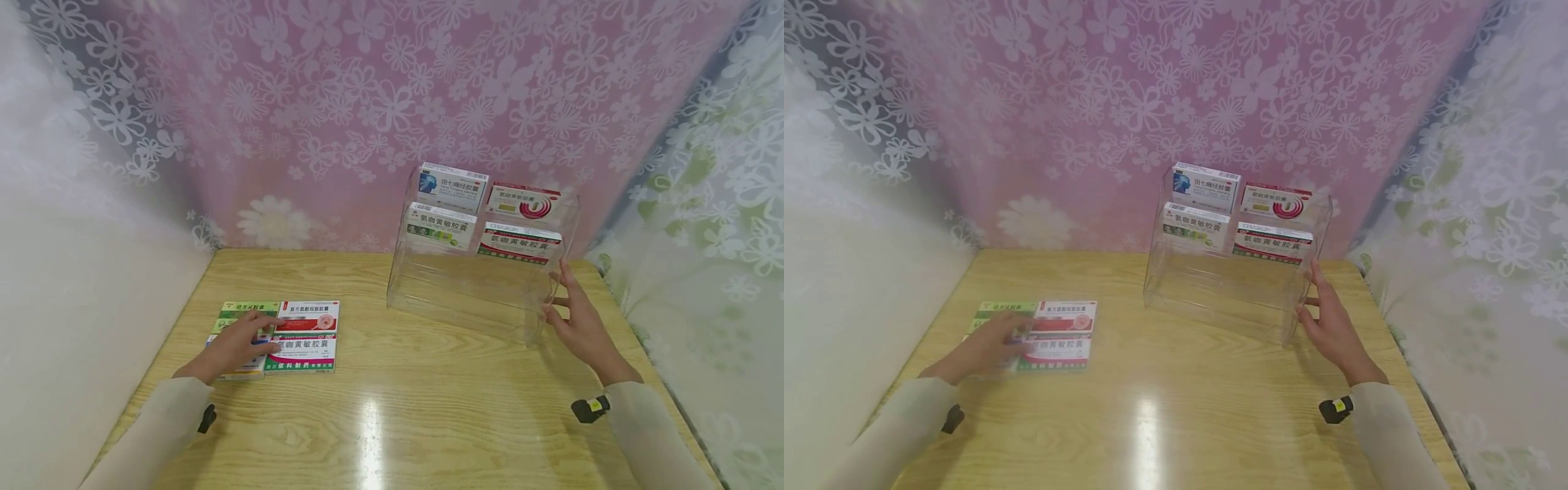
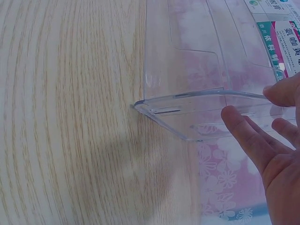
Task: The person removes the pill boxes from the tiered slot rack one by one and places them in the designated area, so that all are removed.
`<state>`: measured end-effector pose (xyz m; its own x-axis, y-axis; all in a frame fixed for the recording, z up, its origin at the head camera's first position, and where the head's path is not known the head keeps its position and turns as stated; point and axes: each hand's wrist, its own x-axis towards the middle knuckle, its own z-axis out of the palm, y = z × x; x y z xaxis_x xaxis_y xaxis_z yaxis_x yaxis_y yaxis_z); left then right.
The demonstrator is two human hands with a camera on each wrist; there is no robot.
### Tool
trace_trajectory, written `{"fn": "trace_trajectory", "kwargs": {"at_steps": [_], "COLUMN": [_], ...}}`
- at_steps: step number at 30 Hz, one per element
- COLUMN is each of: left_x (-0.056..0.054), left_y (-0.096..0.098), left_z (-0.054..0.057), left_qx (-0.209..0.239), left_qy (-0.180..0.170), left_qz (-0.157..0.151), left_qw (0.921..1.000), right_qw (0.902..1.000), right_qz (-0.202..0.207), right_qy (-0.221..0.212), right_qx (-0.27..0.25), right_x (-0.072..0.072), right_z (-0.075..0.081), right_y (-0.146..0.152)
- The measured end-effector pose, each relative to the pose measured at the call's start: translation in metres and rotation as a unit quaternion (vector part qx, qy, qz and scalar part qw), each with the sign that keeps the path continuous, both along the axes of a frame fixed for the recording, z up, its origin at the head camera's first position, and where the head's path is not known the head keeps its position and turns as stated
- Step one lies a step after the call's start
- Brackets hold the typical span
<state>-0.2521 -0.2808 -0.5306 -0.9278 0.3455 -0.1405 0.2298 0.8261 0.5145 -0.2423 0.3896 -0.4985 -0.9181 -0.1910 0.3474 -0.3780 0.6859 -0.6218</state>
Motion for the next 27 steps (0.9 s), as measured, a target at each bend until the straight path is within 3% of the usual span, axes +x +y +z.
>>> {"fn": "trace_trajectory", "kwargs": {"at_steps": [5,9,16,21,27], "left_x": [-0.006,-0.017,-0.044,-0.07,-0.099], "left_y": [0.001,0.01,0.045,0.08,0.123], "left_z": [-0.001,0.007,0.043,0.069,0.093], "left_qx": [0.007,0.026,0.059,0.067,0.074], "left_qy": [0.019,0.057,0.071,0.075,0.103], "left_qz": [0.004,0.008,-0.017,-0.034,-0.06], "left_qw": [0.9998,0.998,0.9956,0.9943,0.9901], "right_qw": [1.0,1.0,0.9999,1.0,0.9998], "right_qz": [-0.001,0.002,0.003,-0.001,0.006], "right_qy": [-0.002,-0.002,-0.001,0.001,0.005], "right_qx": [0.0,-0.005,-0.012,-0.009,-0.017], "right_x": [0.0,0.001,0.004,0.004,0.003], "right_z": [0.001,0.002,0.002,0.002,0.001], "right_y": [0.0,-0.002,-0.004,-0.004,-0.003]}}
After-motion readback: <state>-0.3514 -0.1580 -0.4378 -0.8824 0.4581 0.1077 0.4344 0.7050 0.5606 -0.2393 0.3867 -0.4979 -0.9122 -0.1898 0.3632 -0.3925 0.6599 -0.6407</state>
